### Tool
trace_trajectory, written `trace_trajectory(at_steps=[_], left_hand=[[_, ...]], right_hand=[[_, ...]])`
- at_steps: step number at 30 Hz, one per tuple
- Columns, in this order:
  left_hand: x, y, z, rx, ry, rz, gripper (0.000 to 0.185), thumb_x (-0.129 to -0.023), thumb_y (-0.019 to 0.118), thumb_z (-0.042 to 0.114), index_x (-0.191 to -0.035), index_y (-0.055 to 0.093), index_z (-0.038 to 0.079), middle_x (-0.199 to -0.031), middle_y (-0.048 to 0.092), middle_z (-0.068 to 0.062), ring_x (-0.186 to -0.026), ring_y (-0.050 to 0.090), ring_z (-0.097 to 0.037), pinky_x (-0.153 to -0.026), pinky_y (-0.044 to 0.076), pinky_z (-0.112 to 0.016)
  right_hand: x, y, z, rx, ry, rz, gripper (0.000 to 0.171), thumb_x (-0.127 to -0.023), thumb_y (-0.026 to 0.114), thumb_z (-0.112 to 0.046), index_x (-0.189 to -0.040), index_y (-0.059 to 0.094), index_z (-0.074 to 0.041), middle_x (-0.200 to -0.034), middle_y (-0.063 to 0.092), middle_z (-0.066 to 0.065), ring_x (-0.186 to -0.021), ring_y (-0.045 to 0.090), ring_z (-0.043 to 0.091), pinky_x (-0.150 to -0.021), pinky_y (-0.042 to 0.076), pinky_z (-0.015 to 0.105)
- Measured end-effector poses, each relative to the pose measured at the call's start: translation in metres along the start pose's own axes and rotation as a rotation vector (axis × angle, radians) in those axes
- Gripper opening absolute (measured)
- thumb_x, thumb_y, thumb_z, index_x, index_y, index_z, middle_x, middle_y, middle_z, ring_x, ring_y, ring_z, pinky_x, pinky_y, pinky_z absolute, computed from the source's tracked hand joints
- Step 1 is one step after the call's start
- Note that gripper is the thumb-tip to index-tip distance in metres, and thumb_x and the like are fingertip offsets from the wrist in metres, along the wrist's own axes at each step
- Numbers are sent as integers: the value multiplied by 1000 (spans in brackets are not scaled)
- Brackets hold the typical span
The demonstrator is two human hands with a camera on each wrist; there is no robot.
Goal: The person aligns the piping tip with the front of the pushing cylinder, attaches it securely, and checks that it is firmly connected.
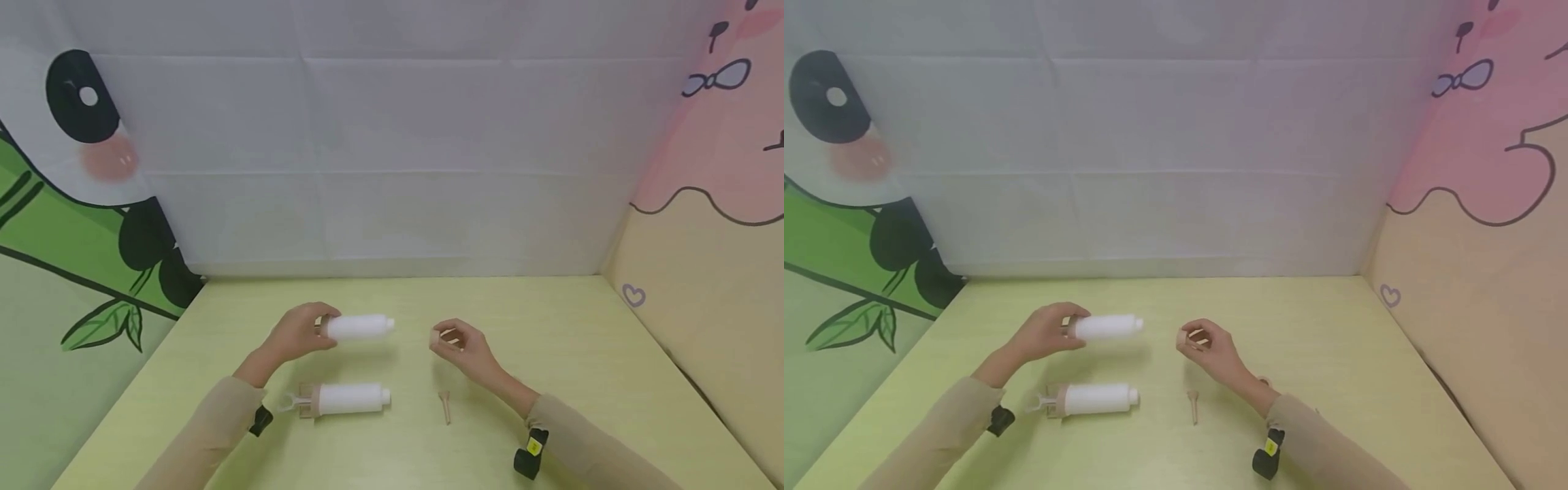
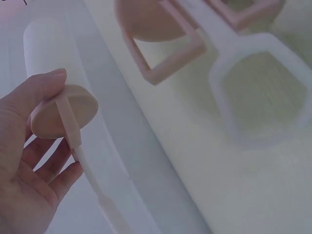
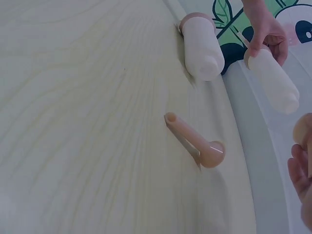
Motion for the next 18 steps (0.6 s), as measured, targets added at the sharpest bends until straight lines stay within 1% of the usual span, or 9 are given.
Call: trace_trajectory(at_steps=[5,11,14,18], left_hand=[[-4,-1,16,24,29,21,41,-67,79,14,-104,64,5,-103,63,-7,-93,59,-23,-71,53,-28],[-7,0,33,-24,90,35,40,-67,79,15,-103,64,7,-104,63,-6,-92,58,-22,-70,52,-28],[-8,-1,38,-50,113,52,39,-66,79,14,-103,64,7,-104,63,-5,-91,58,-21,-68,52,-28],[-7,-2,39,-70,113,62,39,-66,79,15,-102,64,9,-102,63,-4,-87,57,-19,-68,51,-29]], right_hand=[[-5,3,-5,13,-15,5,25,-81,65,-3,-105,59,4,-101,61,18,-86,59,27,-70,51,25],[-12,7,-12,-11,-45,2,26,-81,64,0,-106,59,6,-103,59,21,-88,57,30,-74,51,27],[-14,8,-15,-13,-57,1,25,-81,65,1,-105,59,6,-101,59,21,-88,57,30,-73,50,27],[-16,10,-15,-14,-54,-9,26,-80,65,1,-105,59,6,-100,59,23,-88,57,31,-72,50,26]])
Point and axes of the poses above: each hand's wrist, its own x-axis away from the middle knuckle, its own y-axis out of the palm, z = x × y, the point moved 9 cm from there along -x, towards the middle knuckle
